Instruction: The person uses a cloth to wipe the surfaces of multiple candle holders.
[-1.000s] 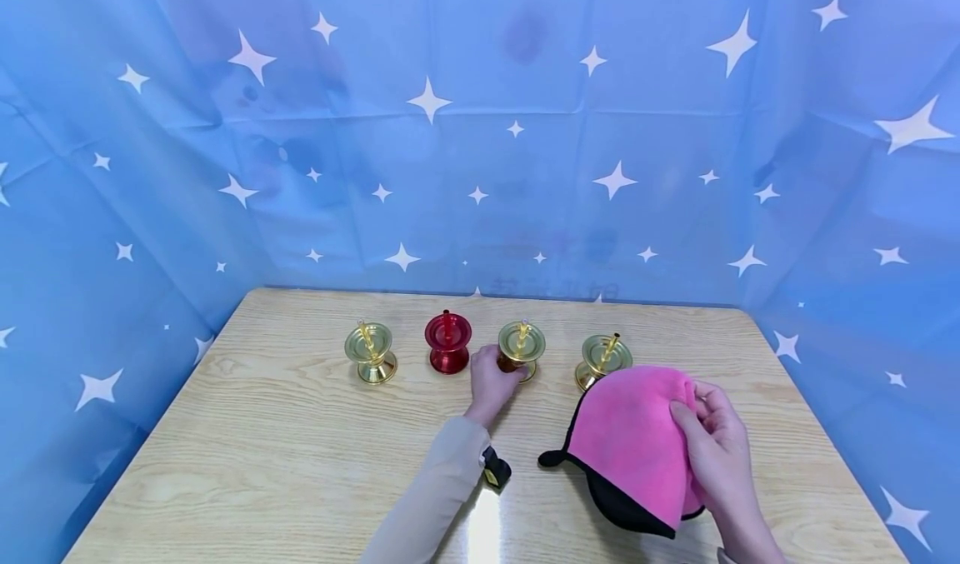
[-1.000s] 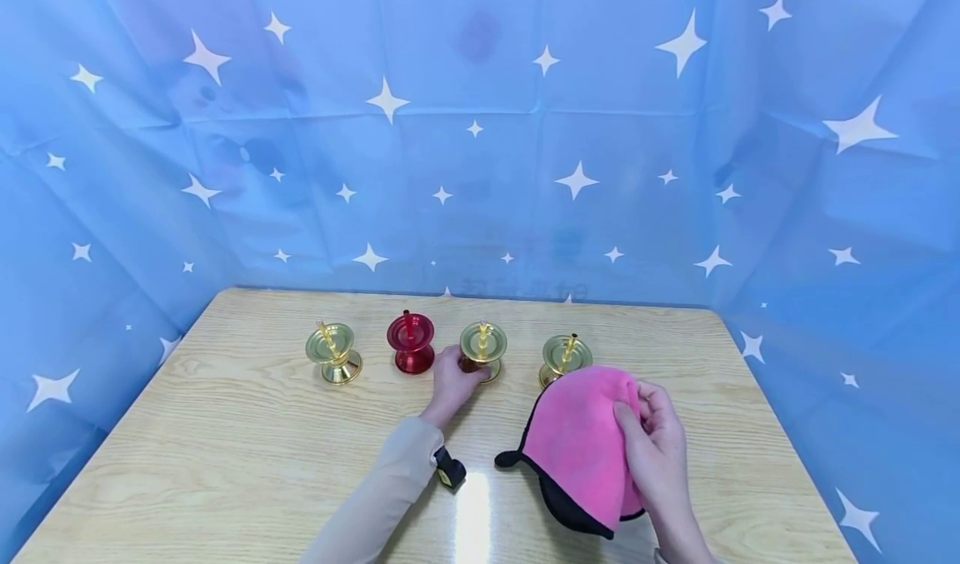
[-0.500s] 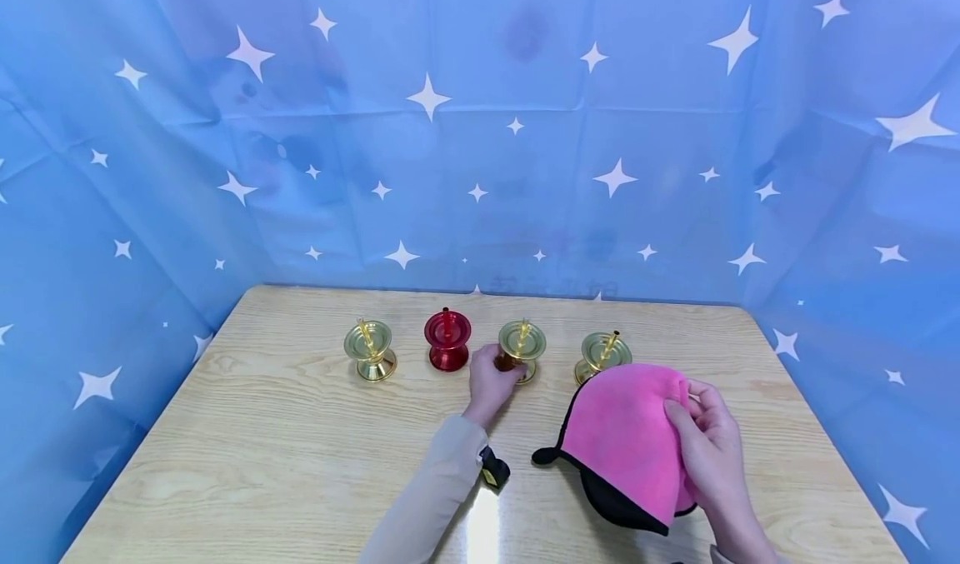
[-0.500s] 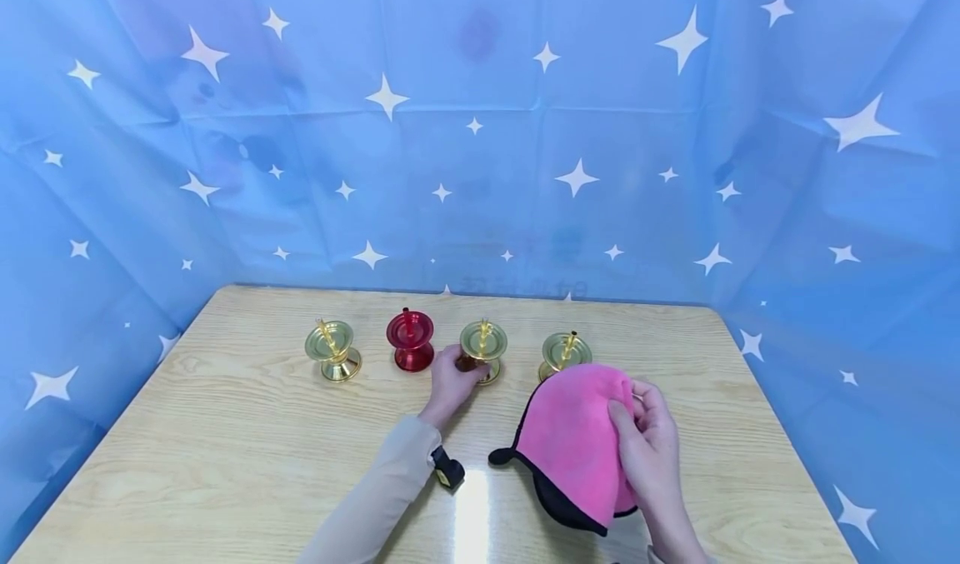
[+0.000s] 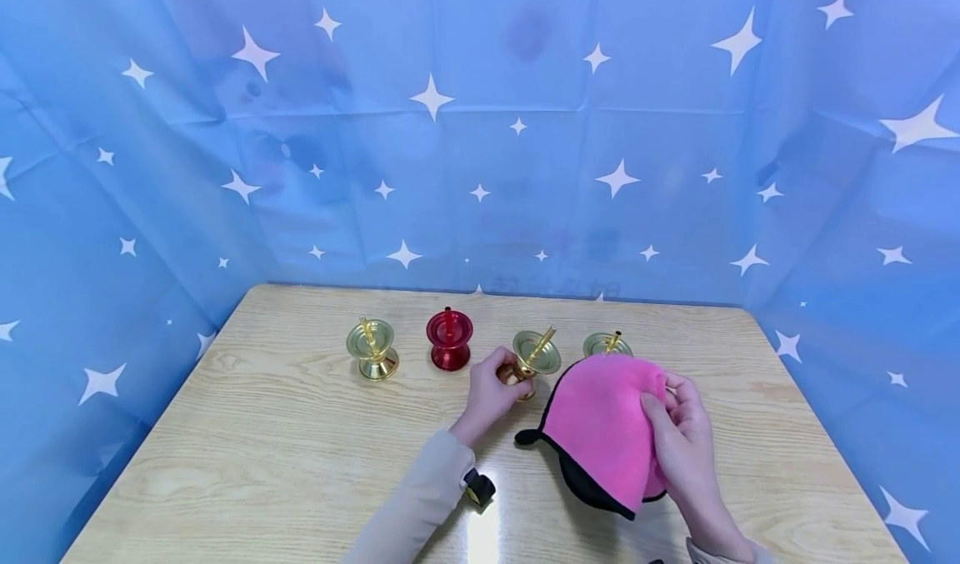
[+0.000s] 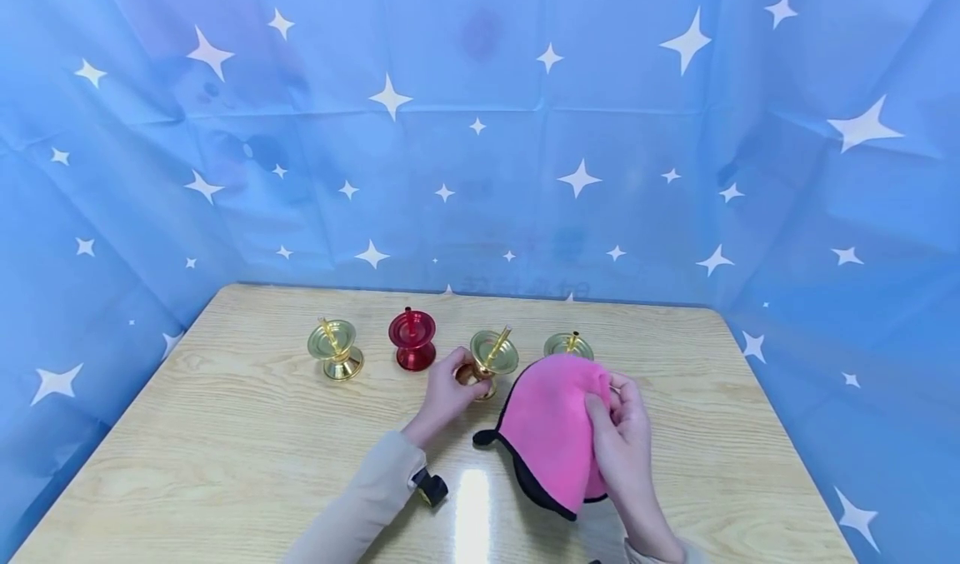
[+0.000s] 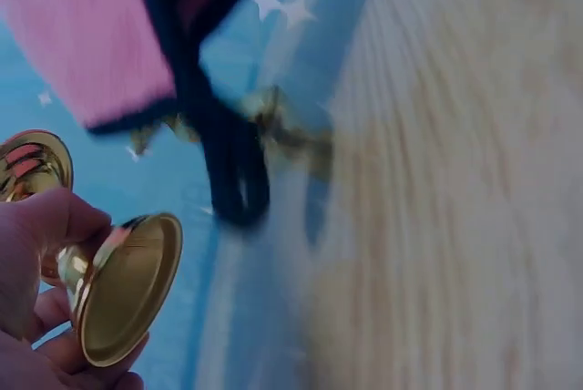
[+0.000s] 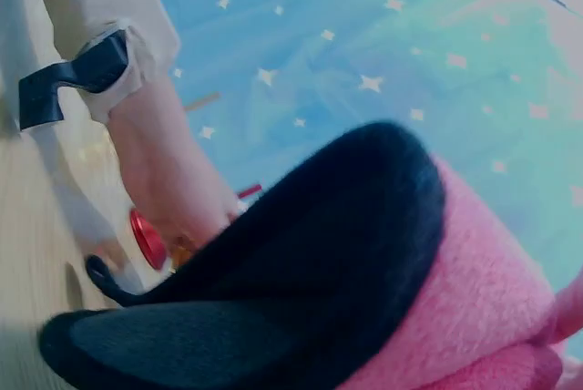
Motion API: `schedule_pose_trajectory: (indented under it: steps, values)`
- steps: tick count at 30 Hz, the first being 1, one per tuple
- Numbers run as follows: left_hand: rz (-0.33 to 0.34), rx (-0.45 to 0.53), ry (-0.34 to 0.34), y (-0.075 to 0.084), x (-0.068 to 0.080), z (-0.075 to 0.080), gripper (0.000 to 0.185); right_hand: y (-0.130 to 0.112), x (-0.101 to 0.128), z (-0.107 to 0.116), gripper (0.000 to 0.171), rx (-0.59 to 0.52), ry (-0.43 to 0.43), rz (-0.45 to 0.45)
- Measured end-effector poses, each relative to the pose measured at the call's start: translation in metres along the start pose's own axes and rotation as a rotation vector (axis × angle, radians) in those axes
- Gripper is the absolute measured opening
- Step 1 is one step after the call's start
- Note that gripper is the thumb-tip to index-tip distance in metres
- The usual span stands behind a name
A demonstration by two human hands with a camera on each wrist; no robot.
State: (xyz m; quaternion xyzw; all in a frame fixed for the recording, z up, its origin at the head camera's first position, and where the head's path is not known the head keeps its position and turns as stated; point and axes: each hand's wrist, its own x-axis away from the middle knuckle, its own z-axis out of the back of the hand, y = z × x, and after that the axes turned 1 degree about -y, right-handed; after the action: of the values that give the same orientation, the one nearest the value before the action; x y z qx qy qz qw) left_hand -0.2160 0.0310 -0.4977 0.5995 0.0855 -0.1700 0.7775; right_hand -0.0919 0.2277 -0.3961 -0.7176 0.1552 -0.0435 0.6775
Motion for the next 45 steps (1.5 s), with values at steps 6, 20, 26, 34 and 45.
schedule_pose_trajectory:
  steps: [6,20,26,34,45]
  values:
    - [-0.030,0.006,-0.037,0.022,0.010,0.011,0.022,0.001,-0.001,-0.018,0.013,-0.067,0.033,-0.022]
    - [-0.292,-0.165,0.055,0.060,0.026,0.019,0.027,0.003,0.004,-0.038,0.016,-0.139,-0.086,0.123]
    - [-0.341,-0.210,0.109,0.066,0.030,0.019,0.027,0.007,-0.001,-0.042,0.015,-0.034,-0.065,0.137]
    - [-0.446,-0.295,0.150,0.074,0.034,0.019,0.029,0.008,-0.006,-0.046,0.031,0.140,0.002,0.119]
    - [-0.549,-0.418,0.146,0.078,0.035,0.020,0.032,0.010,-0.011,-0.048,0.013,0.161,-0.002,0.109]
